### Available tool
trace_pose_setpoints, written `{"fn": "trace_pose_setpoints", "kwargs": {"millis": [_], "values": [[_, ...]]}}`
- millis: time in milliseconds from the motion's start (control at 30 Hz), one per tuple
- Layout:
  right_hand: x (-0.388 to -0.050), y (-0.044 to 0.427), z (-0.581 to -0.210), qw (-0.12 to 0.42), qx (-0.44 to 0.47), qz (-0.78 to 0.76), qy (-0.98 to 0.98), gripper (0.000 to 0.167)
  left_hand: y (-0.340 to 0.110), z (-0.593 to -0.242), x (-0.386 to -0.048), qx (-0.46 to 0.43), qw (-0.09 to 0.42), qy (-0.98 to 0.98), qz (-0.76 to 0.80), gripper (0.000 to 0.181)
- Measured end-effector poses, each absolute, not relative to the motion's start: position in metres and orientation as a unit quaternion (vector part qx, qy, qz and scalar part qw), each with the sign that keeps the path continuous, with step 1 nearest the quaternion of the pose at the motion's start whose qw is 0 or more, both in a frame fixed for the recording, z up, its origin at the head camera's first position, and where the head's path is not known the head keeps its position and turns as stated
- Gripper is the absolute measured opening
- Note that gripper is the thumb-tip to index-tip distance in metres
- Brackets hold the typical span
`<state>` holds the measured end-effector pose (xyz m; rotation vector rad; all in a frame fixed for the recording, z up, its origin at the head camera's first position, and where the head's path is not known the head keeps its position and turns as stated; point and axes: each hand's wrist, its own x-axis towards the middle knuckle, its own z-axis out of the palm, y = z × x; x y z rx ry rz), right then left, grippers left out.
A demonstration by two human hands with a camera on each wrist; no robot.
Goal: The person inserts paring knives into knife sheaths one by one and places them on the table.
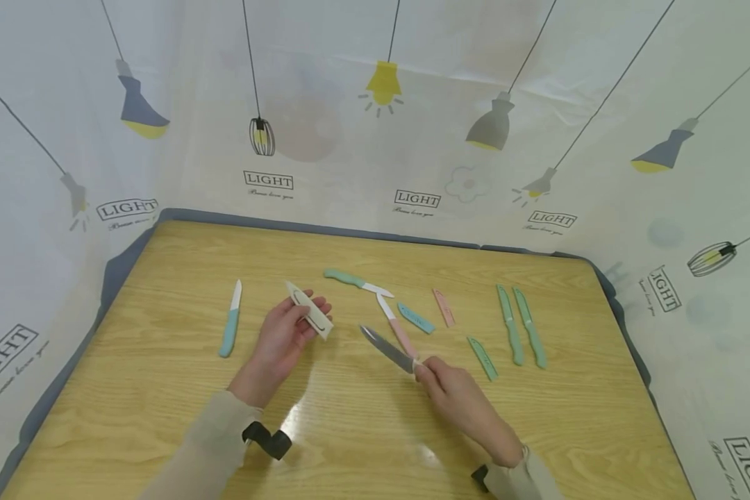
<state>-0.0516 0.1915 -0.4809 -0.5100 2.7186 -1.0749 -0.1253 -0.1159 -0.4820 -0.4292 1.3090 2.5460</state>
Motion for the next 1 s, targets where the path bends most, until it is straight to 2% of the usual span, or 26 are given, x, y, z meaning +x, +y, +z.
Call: {"fn": "trace_pose_setpoints", "kwargs": {"millis": [467, 1000], "values": [[-0.051, 0.183, -0.477, 0.101, -0.182, -0.362, 0.909, 0.026, -0.098, -0.475, -0.124, -0.164, 0.157, 0.355, 0.907, 0.047], [-0.052, 0.178, -0.478, 0.1, -0.158, -0.356, 0.916, 0.025, -0.088, -0.476, -0.125, -0.181, 0.148, 0.328, 0.915, 0.05]]}}
